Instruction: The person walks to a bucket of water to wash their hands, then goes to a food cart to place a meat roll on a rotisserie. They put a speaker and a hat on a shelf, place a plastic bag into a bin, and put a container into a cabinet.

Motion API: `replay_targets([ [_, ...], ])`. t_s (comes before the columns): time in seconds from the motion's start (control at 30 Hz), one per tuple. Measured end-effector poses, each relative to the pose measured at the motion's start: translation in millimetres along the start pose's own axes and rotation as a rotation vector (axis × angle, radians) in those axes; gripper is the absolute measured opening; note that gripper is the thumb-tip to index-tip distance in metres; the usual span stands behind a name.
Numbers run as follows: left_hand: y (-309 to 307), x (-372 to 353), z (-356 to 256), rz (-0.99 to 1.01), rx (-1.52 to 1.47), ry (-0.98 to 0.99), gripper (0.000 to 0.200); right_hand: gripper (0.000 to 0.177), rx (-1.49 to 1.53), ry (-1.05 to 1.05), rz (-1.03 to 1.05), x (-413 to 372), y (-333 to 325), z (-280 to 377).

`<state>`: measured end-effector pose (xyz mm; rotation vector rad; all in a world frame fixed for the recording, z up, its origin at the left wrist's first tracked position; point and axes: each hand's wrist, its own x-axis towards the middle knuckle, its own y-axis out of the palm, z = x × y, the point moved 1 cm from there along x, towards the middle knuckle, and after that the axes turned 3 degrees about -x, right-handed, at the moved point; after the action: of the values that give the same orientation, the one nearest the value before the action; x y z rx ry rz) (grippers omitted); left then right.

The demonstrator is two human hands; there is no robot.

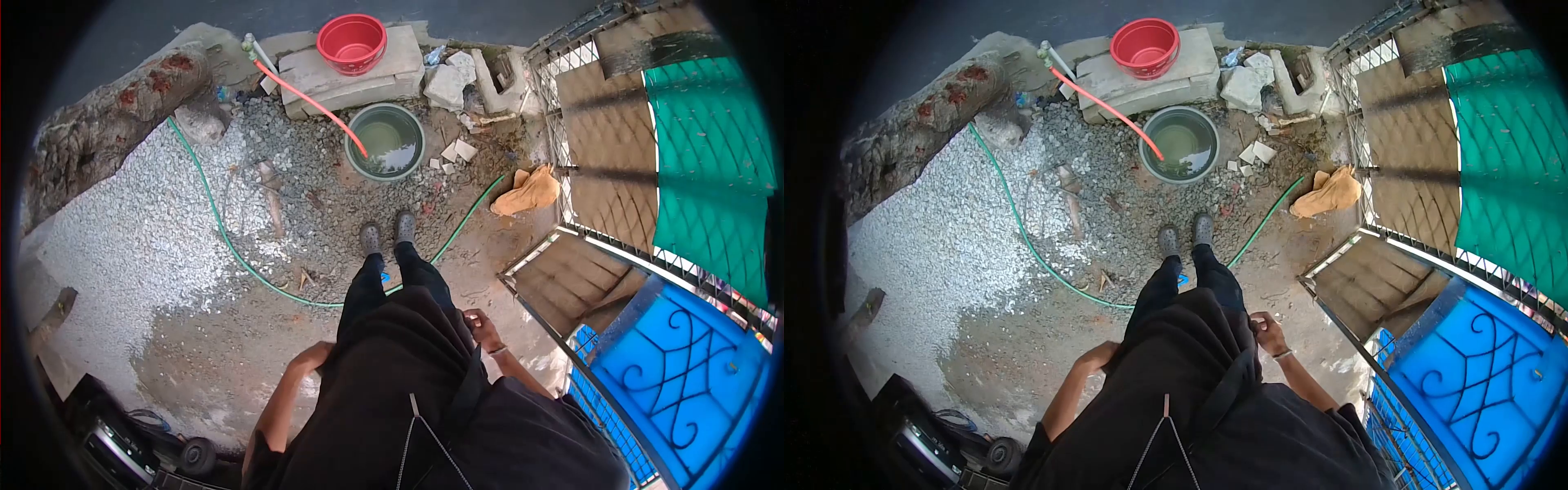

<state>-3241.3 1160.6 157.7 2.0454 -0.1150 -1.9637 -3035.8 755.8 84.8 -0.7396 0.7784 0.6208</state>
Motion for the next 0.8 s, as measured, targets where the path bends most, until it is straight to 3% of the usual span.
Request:
replay_targets([
  [0.03, 4.7, -20.3, 0.4, 0.088, -0.15, 0.057, 0.042, 0.022, -0.01, -0.19, 0.096, 6.1, -2.5, -15.6],
  [0.07, 8.8, -39.6, -1.2, 0.091, -0.15, 0.06, 0.042, 0.022, -0.013, -0.19, 0.094, -4.9, -11.2, 2.5],
  [0.13, 21.8, -63.1, -0.4, 0.198, -0.435, 0.0, 0.036, 0.025, 0.185, 0.293, 0.378, -43.1, -40.0, 85.3],
  [0.17, 24.2, -60.4, 8.6, 0.178, -0.475, -0.058, 0.031, 0.027, 0.132, 0.253, 0.506, -43.2, -46.2, 62.0],
  [0.2, 23.9, -56.7, 13.0, 0.178, -0.479, -0.045, 0.031, 0.027, 0.122, 0.243, 0.504, -50.3, -53.1, 76.8],
  [0.27, 21.2, -52.2, 16.3, 0.124, -0.23, -0.015, 0.024, 0.034, -0.198, 0.304, 0.868, -72.4, -63.8, 101.4],
  [0.3, 21.2, -52.0, 17.3, 0.105, -0.145, -0.004, 0.023, 0.034, -0.202, 0.299, 0.862, -73.1, -63.3, 92.0],
  [0.37, 28.5, -51.7, 18.3, -0.007, -0.05, 0.245, 0.02, 0.038, 0.365, 0.156, 0.864, -74.6, -63.0, 63.0],
  [0.4, 26.1, -44.2, 25.4, -0.01, -0.053, 0.254, 0.02, 0.038, 0.358, 0.148, 0.864, -74.9, -59.0, 59.6],
  [0.47, 21.2, -34.5, 28.9, 0.015, 0.196, 0.568, 0.025, 0.03, 0.254, -0.009, 0.734, -77.5, -52.3, 61.7],
  [0.5, 21.7, -37.6, 26.6, 0.025, 0.204, 0.568, 0.025, 0.027, 0.222, -0.057, 0.684, -80.2, -50.3, 65.6],
  [0.57, 22.5, -45.0, 15.9, 0.053, 0.136, 0.482, 0.028, 0.019, -0.19, -0.253, 0.627, -79.6, -53.0, 78.1],
  [0.7, 17.3, -42.1, 18.4, 0.05, 0.253, 0.49, 0.03, 0.018, -0.158, -0.275, 0.548, -82.1, -45.3, 37.4],
  [0.8, 18.4, -44.9, 15.4, 0.134, 0.103, 0.439, 0.036, 0.019, -0.254, -0.244, 0.477, -105.1, -45.9, 50.5],
])
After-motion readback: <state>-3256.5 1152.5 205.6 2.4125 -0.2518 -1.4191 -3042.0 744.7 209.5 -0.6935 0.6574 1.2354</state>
